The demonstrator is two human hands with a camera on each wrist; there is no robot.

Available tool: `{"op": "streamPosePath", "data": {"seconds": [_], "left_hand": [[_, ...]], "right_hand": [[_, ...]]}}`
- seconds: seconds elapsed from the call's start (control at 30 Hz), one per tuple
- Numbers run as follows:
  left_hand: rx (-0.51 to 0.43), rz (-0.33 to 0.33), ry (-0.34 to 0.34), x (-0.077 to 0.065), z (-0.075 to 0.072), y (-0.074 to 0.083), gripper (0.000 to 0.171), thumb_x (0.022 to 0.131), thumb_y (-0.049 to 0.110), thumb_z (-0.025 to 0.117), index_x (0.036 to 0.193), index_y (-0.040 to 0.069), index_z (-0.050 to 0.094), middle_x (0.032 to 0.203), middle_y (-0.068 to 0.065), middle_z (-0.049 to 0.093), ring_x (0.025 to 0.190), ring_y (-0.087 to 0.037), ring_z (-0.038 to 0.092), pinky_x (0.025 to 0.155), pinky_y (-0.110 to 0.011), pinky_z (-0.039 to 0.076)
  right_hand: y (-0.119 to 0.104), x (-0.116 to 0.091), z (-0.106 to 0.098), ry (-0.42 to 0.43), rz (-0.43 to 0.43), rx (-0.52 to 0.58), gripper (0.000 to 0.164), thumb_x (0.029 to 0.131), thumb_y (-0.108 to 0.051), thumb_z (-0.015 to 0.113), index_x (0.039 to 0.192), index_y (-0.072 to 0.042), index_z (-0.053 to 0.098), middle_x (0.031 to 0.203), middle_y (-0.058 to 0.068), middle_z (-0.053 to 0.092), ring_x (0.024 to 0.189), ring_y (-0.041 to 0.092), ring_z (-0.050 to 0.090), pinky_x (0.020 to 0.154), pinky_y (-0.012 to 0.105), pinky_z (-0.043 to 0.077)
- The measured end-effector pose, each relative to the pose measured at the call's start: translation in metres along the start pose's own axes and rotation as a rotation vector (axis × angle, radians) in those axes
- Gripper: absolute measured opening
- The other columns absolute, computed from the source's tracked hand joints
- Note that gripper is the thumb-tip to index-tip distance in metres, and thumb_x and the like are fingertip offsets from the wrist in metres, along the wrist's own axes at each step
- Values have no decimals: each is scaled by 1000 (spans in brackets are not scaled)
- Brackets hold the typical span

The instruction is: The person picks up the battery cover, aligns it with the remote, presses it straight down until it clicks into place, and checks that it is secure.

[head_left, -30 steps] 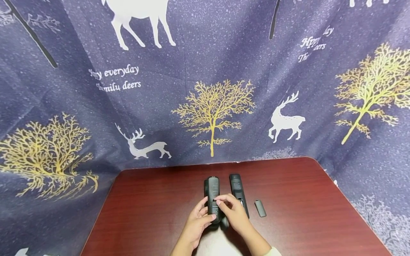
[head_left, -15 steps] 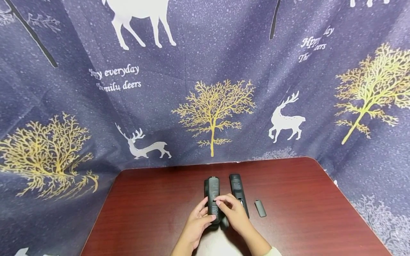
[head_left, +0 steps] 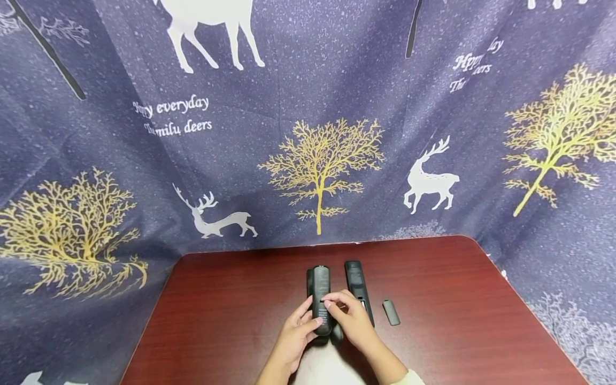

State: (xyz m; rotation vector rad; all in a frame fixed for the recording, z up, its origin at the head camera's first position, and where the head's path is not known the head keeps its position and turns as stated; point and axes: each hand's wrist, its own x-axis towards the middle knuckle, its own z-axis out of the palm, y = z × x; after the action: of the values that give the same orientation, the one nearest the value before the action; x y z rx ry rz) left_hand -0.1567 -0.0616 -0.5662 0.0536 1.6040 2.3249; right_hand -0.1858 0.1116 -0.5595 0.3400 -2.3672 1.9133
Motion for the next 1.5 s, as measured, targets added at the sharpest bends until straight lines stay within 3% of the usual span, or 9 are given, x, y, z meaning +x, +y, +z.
{"op": "streamPosePath", "data": {"seconds": [0.3, 0.67, 0.77, 0.93, 1.23, 1.5], "left_hand": [[-29, 6, -21, 0, 0, 0, 74, 97, 5, 58, 159, -2, 19, 141, -22, 58, 112, -14, 66, 88, -27, 56], [-39, 6, -21, 0, 0, -1, 74, 97, 3, 58, 159, -2, 19, 138, -20, 61, 110, -13, 67, 88, -27, 56], [-35, 8, -19, -1, 0, -1, 74, 97, 3, 59, 159, -2, 19, 137, -20, 61, 108, -12, 67, 87, -27, 56], [-30, 7, -9, 0, -1, -2, 75, 96, 3, 60, 159, -2, 21, 135, -19, 63, 106, -12, 68, 86, -27, 56], [-37, 7, -1, -1, -2, -3, 74, 96, 4, 60, 159, -1, 22, 136, -18, 63, 108, -12, 68, 88, -28, 55], [-28, 10, 14, -3, -2, -1, 73, 96, 4, 60, 159, 0, 23, 134, -17, 64, 108, -14, 67, 89, -29, 56]], "right_hand": [[0, 0, -3, -29, -60, -58, 13, 91, -11, 72, 102, -15, 75, 95, 3, 64, 85, 6, 60, 75, 23, 53], [-12, -3, -3, -61, -22, -122, 10, 93, -13, 70, 103, -14, 73, 95, 4, 61, 86, 7, 60, 77, 22, 51], [-1, -1, -3, -63, -24, -105, 9, 93, -20, 71, 103, -20, 73, 96, 1, 62, 87, 6, 60, 76, 22, 51], [-2, -1, -1, -34, -14, -82, 9, 92, -19, 73, 101, -21, 73, 94, 1, 62, 84, 5, 59, 73, 20, 50], [2, -1, 5, 8, 16, -42, 14, 87, -9, 75, 100, -15, 73, 93, 5, 61, 81, 6, 58, 71, 20, 49], [0, -1, 7, 34, 98, 123, 38, 86, -4, 76, 121, -8, 61, 101, 14, 58, 79, 7, 55, 70, 19, 48]]}}
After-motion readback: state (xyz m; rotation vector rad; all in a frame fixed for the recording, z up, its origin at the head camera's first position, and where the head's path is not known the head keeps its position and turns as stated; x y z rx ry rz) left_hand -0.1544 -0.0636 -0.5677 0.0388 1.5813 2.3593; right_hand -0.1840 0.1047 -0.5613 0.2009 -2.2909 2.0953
